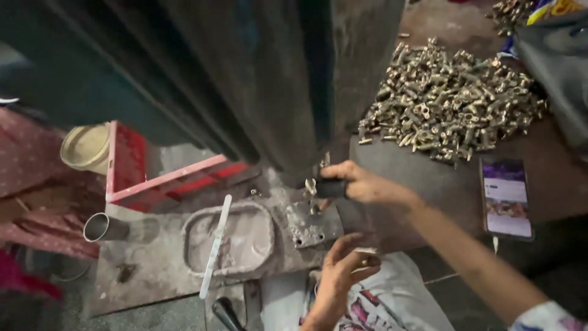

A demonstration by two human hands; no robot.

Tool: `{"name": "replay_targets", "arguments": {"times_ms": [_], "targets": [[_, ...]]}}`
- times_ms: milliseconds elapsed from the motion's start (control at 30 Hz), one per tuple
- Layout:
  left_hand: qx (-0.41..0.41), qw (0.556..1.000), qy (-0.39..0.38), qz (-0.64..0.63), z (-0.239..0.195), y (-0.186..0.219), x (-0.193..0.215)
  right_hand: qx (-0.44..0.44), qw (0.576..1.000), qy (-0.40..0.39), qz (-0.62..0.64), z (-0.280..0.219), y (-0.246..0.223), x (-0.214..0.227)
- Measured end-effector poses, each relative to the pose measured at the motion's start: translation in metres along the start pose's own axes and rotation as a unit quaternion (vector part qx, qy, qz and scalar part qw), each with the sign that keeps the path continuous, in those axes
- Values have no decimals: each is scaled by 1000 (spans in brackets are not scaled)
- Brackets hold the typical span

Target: The person sits at a workbench under a bench tapping machine and threads small brass fittings one at a time. They place each fitting on the machine fixture, operate the machine to cut threads, then move the finished fitting into a red crate beside the bench.

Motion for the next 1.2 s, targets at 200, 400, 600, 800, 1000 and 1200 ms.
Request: {"name": "replay_targets", "arguments": {"times_ms": [200, 400, 600, 800, 1000, 1200], "targets": [[-174, 898, 49, 402, -62, 134, -47, 0, 987, -143, -78, 9, -6, -4], [-322, 552, -3, 769, -24, 70, -23, 48, 987, -143, -62, 20, 6, 9], [-63, 608, 122, 782, -10, 80, 14, 90, 984, -150, -40, 10, 3, -4], [-220, 530, 77, 815, 74, 10, 0, 135, 978, -108, -121, 12, 34, 11], [-192, 580, 61, 789, 82, -11, -29, 5, 999, -46, -4, -10, 67, 11], [-146, 744, 96, 645, -57, 52, 5, 75, 964, 203, -155, -31, 75, -18]]}}
Point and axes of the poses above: each hand's wrist, its own z-axis towards the middle knuckle, its own x-axis out of the back of the hand, y = z × x, the point moved 8 cm from there along z, towards the middle knuckle, and after that the axes turned 13 degrees about -y, right-handed, at the moved point
